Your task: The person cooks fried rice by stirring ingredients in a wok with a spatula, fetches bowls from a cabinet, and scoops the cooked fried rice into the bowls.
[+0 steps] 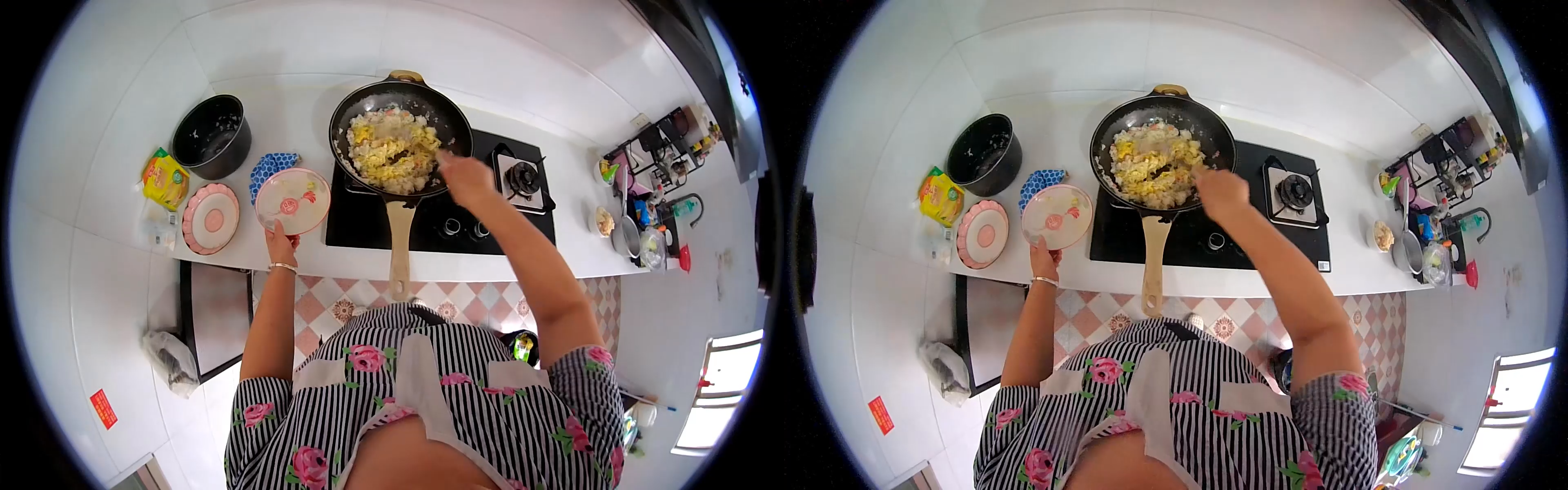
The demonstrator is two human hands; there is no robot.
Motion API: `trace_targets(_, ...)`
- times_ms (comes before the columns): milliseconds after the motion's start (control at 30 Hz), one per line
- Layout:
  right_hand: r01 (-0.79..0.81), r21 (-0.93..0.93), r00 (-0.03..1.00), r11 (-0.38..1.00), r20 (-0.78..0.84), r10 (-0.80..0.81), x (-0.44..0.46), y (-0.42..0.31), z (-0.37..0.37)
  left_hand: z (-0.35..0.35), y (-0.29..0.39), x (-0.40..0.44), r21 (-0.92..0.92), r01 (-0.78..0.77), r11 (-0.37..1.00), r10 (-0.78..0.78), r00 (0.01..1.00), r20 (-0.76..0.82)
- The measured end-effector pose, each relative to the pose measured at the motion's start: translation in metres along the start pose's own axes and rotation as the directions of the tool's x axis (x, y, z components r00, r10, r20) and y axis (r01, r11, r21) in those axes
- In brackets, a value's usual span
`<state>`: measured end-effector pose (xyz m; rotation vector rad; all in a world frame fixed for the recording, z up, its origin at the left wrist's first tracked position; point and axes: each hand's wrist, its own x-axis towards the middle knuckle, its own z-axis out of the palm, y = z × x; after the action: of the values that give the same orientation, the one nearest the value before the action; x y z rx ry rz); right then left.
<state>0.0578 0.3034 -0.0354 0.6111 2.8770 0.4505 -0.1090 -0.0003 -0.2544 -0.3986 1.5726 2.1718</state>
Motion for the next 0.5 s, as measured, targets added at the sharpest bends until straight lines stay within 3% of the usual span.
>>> trace_targets(67, -0.113, 0.069, 0.979, 0.991, 0.176, 0.1, -0.008, -0.018, -0.003, -0.001, -0.006, 0.006, -0.004, -0.004, 1.0, 0.004, 1.0, 0.028)
trace_targets(200, -0.021, 0.13, 0.993, 0.991, 0.122, 0.005, -0.049, 0.009, -0.067, -0.002, -0.008, 0.006, -0.028, 0.033, 0.999, -0.034, 0.999, -0.018)
trace_targets(233, 0.011, 0.196, 0.999, 0.981, 0.027, -0.016, -0.055, 0.019, -0.056, -0.004, -0.009, 0.006, -0.024, 0.041, 0.999, -0.041, 0.999, -0.029)
trace_targets(367, -0.101, 0.076, 0.965, 0.992, 0.251, 0.079, -0.055, -0.022, -0.029, -0.009, -0.022, 0.012, 0.025, 0.062, 0.998, -0.061, 0.998, -0.035)
trace_targets(500, -0.106, 0.083, 0.993, 0.991, 0.058, 0.101, -0.035, 0.002, -0.029, -0.012, -0.025, 0.011, -0.02, 0.052, 0.998, -0.052, 0.998, -0.026)
